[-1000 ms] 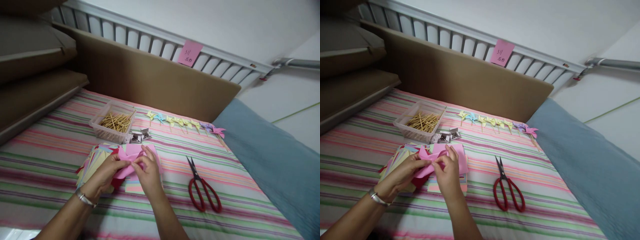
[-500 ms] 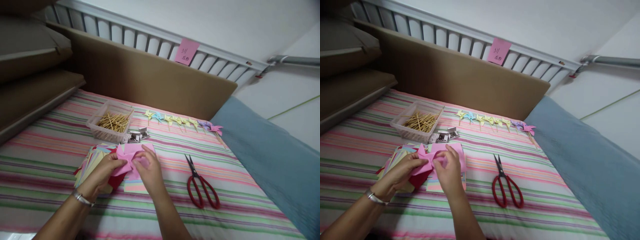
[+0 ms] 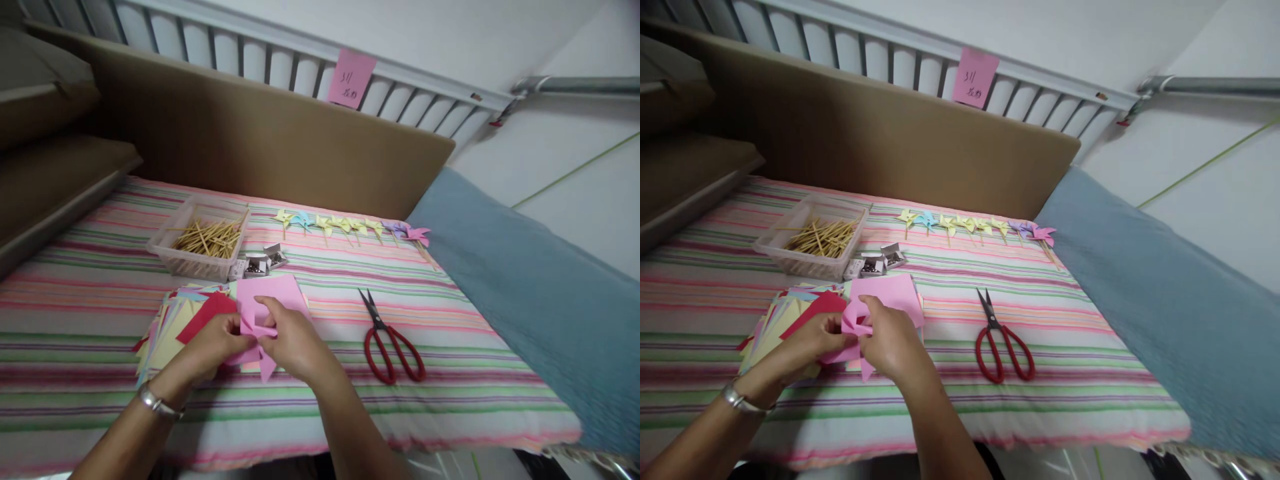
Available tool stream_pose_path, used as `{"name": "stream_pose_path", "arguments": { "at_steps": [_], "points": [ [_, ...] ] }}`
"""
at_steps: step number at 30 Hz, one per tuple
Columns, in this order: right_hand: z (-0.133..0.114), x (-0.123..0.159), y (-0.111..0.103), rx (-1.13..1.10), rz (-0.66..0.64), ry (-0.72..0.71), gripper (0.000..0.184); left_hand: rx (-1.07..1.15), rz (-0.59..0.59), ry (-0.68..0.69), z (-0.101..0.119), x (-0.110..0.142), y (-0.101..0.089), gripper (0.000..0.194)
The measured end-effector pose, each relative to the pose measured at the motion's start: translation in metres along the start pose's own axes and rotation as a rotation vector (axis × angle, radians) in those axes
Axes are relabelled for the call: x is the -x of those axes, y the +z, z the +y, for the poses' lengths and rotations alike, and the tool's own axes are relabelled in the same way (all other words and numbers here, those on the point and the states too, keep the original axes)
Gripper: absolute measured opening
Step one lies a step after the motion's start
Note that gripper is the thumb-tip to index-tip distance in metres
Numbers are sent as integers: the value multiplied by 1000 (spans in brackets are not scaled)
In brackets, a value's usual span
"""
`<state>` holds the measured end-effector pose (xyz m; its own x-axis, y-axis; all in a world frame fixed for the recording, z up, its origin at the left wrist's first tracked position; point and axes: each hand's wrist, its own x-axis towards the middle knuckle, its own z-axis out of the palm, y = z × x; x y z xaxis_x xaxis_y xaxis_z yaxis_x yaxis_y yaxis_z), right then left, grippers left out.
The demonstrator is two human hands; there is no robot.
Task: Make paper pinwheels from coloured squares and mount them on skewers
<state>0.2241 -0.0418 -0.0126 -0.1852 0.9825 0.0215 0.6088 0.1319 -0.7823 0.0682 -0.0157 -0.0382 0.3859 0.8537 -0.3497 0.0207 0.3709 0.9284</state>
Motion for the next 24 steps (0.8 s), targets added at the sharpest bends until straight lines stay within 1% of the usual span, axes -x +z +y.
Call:
{"name": "stream_pose_path", "arguments": {
  "at_steps": [5, 7, 10, 12, 13, 15, 17, 18, 20, 24],
  "points": [
    [7, -3, 2, -79, -38, 17, 61, -13, -2, -9, 0, -1, 0, 14],
    [10, -6, 1, -129, -42, 51, 58, 2, 10, 24, 3, 0, 0, 16],
    [12, -11, 0, -286, 17, 108, 55, 98, 82, 86, 10, 3, -1, 27],
    [12, -15, 0, -417, 88, 150, 54, 194, 118, 64, 13, 5, -1, 39],
    [12, -16, 0, -480, 122, 174, 54, 249, 114, 43, 14, 7, 0, 41],
    [11, -19, 3, -582, 196, 216, 54, 359, 63, 20, 13, 8, 2, 35],
    [8, -20, 7, -638, 267, 235, 56, 442, 15, 33, 10, 7, 6, 22],
    [7, -21, 9, -644, 294, 236, 57, 468, 10, 45, 8, 6, 9, 17],
    [5, -21, 14, -636, 325, 229, 57, 500, 25, 63, 4, 4, 13, 14],
    [3, -21, 21, -626, 333, 211, 54, 535, 93, 63, 2, 1, 17, 12]
  ]
}}
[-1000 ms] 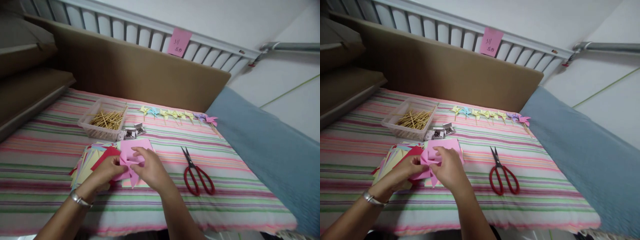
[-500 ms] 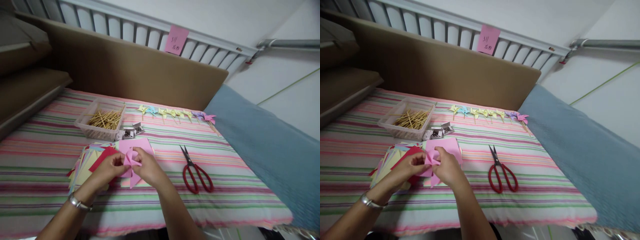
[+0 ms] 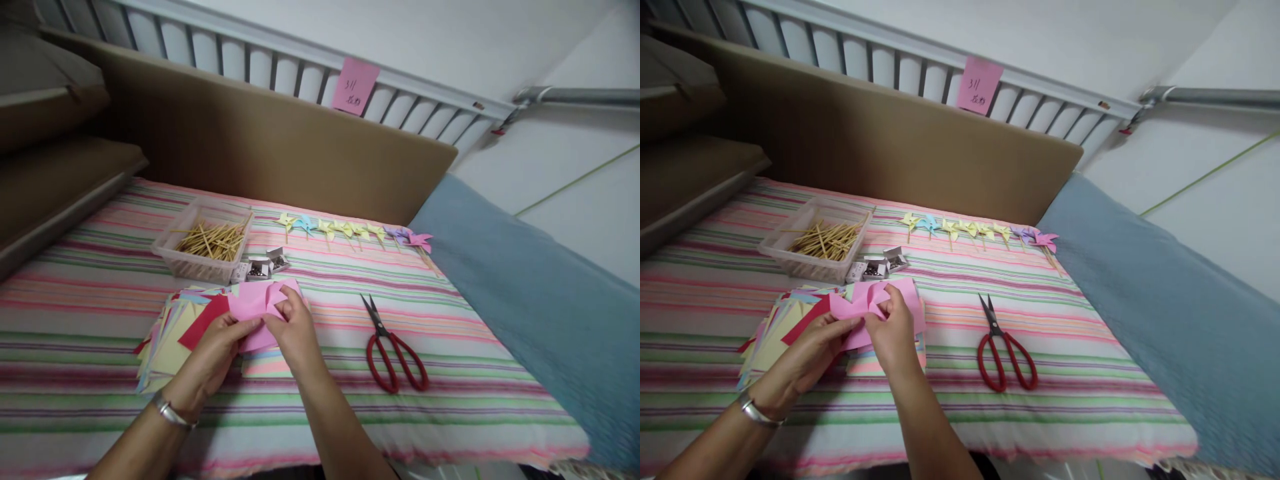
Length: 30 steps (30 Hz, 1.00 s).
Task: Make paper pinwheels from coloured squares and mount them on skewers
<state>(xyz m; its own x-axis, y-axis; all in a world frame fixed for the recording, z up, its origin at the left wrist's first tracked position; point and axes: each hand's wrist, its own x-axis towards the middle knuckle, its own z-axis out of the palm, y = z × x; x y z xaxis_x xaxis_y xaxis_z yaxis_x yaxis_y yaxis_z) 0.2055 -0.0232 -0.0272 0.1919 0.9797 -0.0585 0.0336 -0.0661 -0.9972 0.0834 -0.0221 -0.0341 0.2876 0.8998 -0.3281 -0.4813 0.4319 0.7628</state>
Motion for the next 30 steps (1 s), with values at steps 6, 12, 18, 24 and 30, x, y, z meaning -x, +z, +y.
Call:
{"name": "stream_pose_path", "arguments": {
  "at_steps": [6, 12, 18, 24, 30],
  "points": [
    [3, 3, 6, -18, -9, -15, 53, 53, 37, 0, 2, 1, -1, 8],
    [5, 2, 4, 6, -96, -38, 49, 47, 85, 9, 6, -3, -8, 11],
    [5, 3, -6, 143, -118, -264, 41, 45, 138, 25, 27, -5, -25, 10],
    [3, 11, -6, 462, -264, -575, 50, 75, 218, 62, 39, -5, -41, 9],
    [10, 15, 3, 580, -253, -612, 38, 15, 191, 67, 37, -5, -43, 10]
  ]
}}
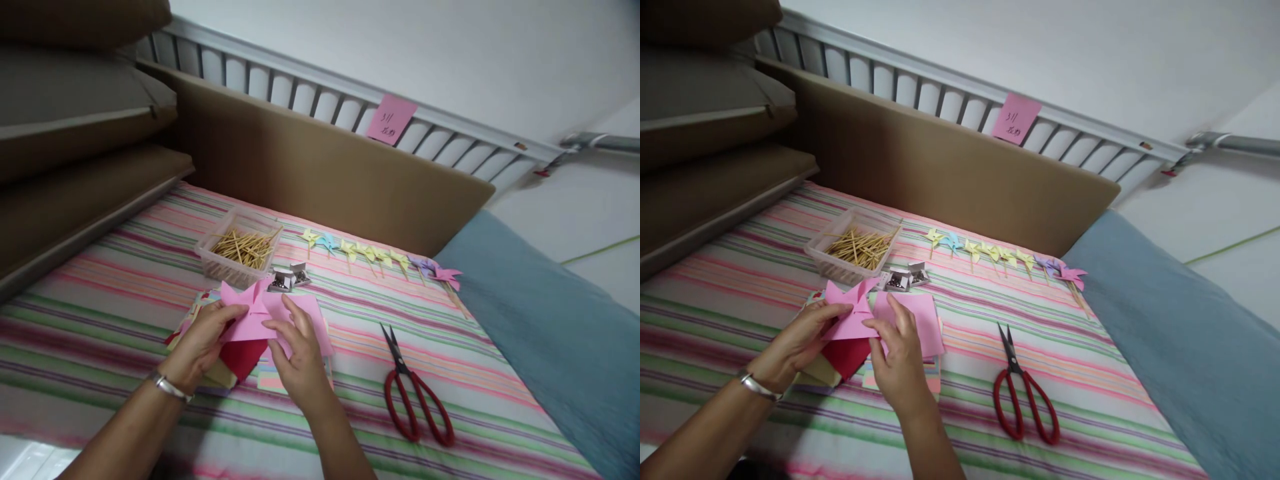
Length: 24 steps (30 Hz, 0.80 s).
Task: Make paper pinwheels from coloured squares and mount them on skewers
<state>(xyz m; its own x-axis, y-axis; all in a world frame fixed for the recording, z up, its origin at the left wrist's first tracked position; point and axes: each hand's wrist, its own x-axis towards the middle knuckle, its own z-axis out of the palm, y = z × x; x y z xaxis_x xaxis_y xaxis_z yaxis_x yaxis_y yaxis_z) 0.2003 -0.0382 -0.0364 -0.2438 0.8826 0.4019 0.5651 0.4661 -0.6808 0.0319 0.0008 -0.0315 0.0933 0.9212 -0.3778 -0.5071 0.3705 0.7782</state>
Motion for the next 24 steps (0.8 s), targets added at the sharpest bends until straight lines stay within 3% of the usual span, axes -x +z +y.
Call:
{"name": "stream_pose_path", "arguments": {
  "at_steps": [7, 12, 24],
  "points": [
    [0, -1, -2, 125, 59, -44, 25, -119, 90, 9, -6, -3, 2, 19],
    [2, -1, -3, 161, 39, 25, 28, -149, 139, 52, -6, -6, 1, 23],
    [2, -1, -1, 154, 62, 55, 19, -163, 139, 20, -2, -2, 4, 16]
  ]
}}
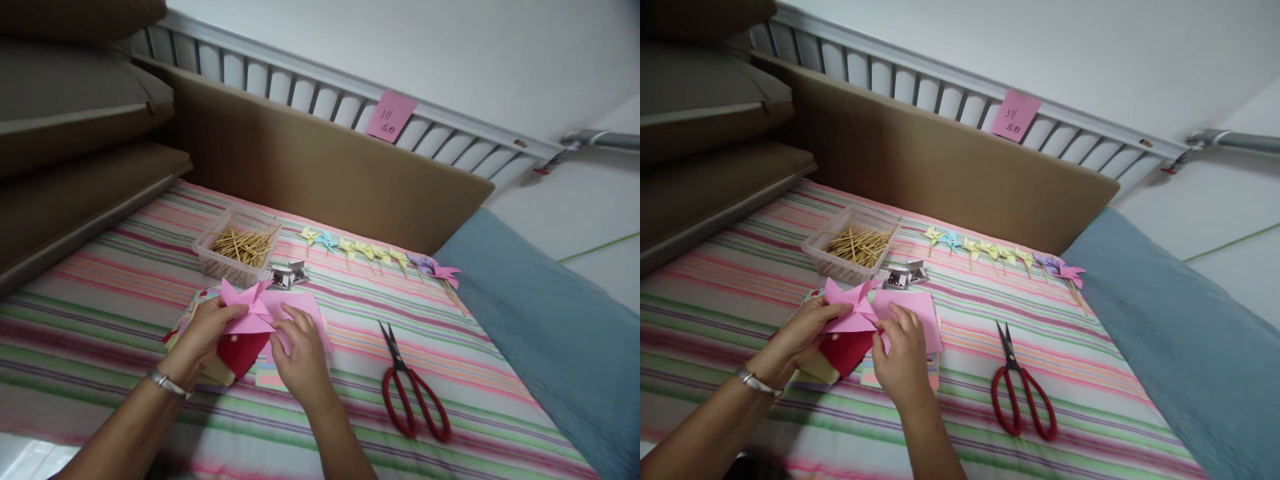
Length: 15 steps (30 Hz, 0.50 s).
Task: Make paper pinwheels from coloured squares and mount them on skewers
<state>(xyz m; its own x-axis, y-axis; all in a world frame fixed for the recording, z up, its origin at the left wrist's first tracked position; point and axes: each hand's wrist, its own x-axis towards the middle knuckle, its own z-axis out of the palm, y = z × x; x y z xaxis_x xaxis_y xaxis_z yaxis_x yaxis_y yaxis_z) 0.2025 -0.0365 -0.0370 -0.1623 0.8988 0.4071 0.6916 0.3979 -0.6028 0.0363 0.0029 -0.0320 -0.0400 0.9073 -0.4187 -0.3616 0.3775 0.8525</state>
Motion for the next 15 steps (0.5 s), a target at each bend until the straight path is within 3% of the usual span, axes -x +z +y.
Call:
{"name": "stream_pose_path", "arguments": {
  "at_steps": [7, 15],
  "points": [
    [-2, -2, -3, -162, 20, 14, 23, 25, -28, 4, -2, -3, -1, 19],
    [0, -5, -4, -326, 14, 86, 11, 20, -82, -29, 0, 3, 2, 12]
  ]
}}
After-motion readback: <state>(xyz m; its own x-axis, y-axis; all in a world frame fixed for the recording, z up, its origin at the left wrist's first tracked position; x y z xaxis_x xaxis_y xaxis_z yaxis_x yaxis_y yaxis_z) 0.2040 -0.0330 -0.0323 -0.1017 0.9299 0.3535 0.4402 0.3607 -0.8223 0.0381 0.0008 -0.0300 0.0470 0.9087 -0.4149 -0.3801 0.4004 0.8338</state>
